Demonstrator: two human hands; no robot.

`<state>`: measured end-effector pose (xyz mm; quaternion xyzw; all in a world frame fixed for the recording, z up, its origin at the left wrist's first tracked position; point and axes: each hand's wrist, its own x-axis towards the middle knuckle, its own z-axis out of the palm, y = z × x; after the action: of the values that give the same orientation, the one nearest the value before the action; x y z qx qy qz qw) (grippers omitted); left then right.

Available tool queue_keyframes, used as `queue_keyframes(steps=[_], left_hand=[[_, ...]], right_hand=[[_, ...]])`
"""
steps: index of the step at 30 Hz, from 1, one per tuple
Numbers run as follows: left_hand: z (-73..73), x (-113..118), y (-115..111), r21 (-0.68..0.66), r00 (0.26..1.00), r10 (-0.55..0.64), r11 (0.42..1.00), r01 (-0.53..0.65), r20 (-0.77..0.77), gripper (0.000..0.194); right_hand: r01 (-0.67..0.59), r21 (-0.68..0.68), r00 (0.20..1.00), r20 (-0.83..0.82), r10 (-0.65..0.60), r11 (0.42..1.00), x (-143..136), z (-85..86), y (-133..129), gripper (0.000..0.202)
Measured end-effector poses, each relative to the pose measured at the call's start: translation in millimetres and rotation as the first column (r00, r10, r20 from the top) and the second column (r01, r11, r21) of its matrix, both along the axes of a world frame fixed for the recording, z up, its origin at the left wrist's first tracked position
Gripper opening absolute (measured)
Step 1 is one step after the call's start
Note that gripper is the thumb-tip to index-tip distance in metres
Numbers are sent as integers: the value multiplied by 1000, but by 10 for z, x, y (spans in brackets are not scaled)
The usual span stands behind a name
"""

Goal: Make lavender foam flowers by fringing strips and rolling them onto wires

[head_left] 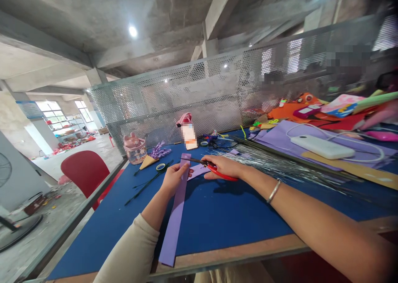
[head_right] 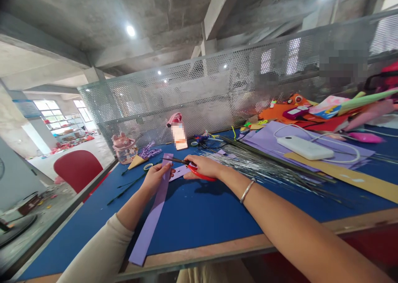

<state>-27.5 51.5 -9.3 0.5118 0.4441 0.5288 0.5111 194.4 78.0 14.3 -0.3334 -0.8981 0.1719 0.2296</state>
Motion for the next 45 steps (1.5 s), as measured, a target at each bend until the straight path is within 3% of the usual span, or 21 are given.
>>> queue_keyframes(steps=[3, 15, 25, 36, 45], left_hand=[[17, 13, -15, 15, 1000, 31, 999, -31, 2, 46], [1, 35, -40, 34, 999, -11, 999, 12, -33, 45], [-13, 37, -33, 2, 999, -38, 999, 38, 11, 45], [-5, 44, -49, 15, 999, -43, 999, 43, -33, 47], [-22, 30, -1, 50, 999, 35, 998, -36, 22, 45]], right_hand=[[-31, -34, 999, 7, 32, 999, 5, 4, -11, 60], [-34, -48, 999, 25, 36, 998, -35, 79, -84, 52], [-41, -85, 999, -39, 38, 996, -47, 18, -48, 52], [-42, -6, 998, -56, 41, 999, -5, -7, 25, 48], [-28, -24, 999, 38, 28, 999, -5, 35, -23, 58]])
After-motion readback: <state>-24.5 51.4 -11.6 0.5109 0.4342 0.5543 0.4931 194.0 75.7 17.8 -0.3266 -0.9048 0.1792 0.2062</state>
